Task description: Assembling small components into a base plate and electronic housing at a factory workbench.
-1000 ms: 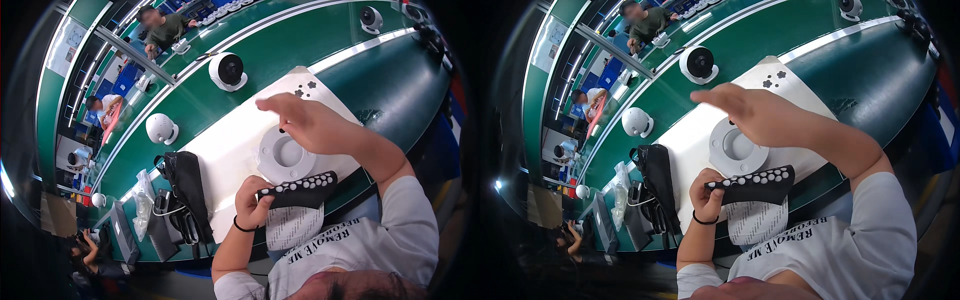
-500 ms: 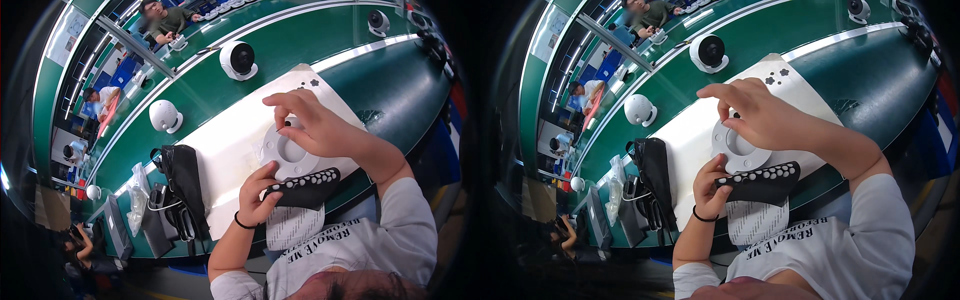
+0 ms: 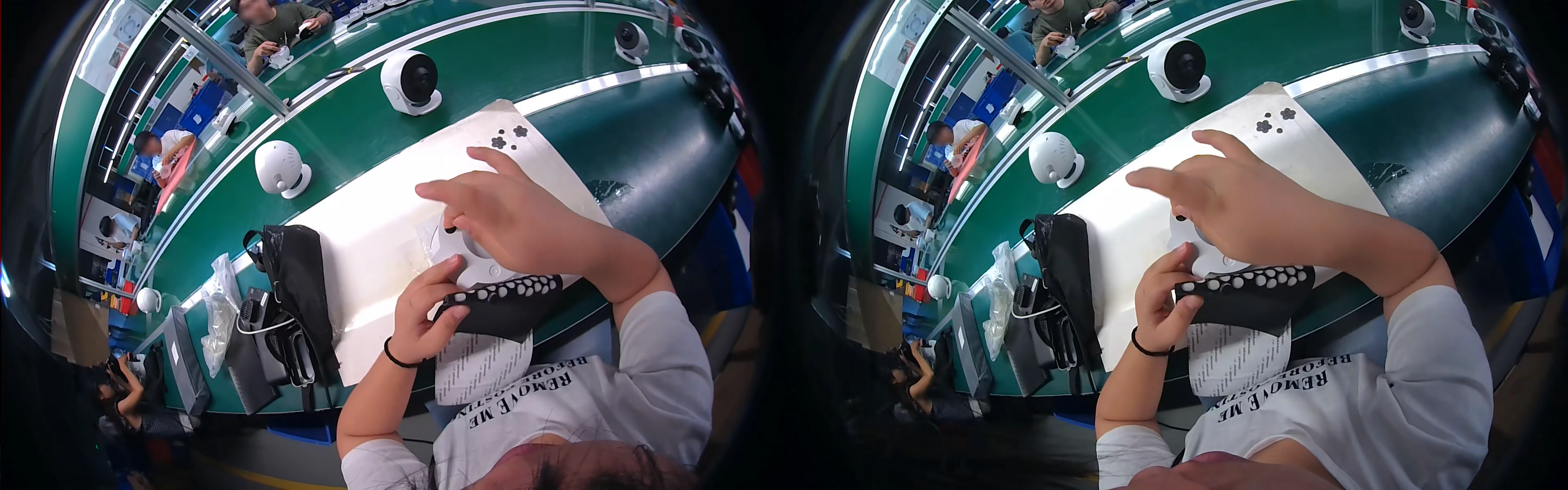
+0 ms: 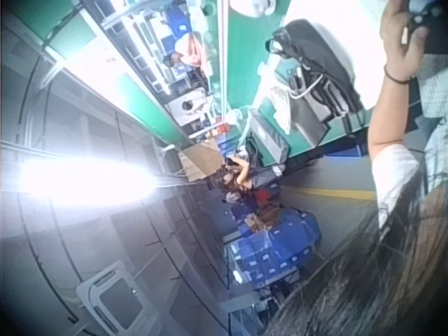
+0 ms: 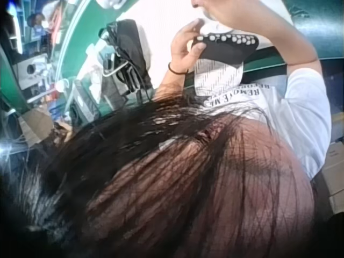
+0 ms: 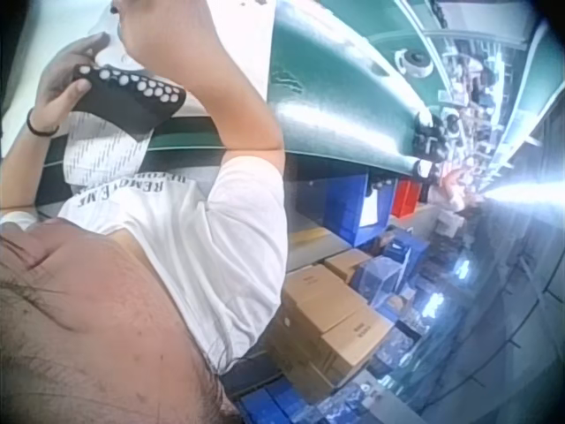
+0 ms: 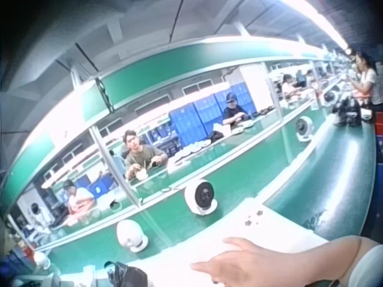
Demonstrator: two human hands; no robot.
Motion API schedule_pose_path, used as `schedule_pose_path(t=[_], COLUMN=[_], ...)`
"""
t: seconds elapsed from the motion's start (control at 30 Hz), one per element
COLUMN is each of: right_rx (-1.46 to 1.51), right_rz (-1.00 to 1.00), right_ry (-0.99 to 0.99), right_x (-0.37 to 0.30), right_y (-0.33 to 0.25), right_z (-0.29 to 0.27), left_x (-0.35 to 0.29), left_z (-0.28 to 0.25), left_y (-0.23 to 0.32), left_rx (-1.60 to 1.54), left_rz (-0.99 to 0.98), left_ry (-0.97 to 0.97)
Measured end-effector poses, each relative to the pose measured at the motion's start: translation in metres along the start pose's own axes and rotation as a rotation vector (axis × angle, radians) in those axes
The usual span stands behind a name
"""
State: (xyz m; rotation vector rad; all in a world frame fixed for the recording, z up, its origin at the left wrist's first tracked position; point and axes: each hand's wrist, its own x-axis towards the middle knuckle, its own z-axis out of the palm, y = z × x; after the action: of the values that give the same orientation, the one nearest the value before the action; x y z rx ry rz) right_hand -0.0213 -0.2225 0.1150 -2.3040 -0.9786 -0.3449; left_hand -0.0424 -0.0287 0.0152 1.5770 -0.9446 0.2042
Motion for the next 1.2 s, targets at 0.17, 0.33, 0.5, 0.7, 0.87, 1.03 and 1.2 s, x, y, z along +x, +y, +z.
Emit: schedule_pose_path(t=[0.17, 0.33, 0.5, 0.7, 0.87, 1.03, 1.2], right_rx=[-0.273, -0.365, -0.121, 0.168, 0.061, 0.055, 0.124], right_rz=[-0.153, -0.111, -0.044, -0.094, -0.149, -0.202, -0.3], right_ry=[0.112, -0.043, 0.075, -0.17, -0.16, -0.039, -0.035], right_x=[-0.008, -0.016, -0.018, -0.023, -0.027, -0.029, -0.029], right_y=[-0.007, -0.014, -0.01, -0.012, -0.016, -0.019, -0.018], right_z=[0.005, -0.003, -0.01, -0.015, -0.003, -0.001, 0.002], left_x=[0.0, -0.002, -0.007, -0.008, -0.007, -0.008, -0.008], left_z=[0.0, 0.003, 0.0, -0.002, -0.002, -0.002, -0.004], left_y=[-0.001, -0.002, 0.001, 0.003, 0.005, 0.003, 0.003], left_rx=[-0.026, -0.072, -0.172, -0.187, -0.171, -0.171, -0.139], left_rz=[-0.009, -0.026, -0.096, -0.084, -0.07, -0.074, -0.074], left_ry=[0.005, 0.036, 0.145, 0.207, 0.2, 0.221, 0.207])
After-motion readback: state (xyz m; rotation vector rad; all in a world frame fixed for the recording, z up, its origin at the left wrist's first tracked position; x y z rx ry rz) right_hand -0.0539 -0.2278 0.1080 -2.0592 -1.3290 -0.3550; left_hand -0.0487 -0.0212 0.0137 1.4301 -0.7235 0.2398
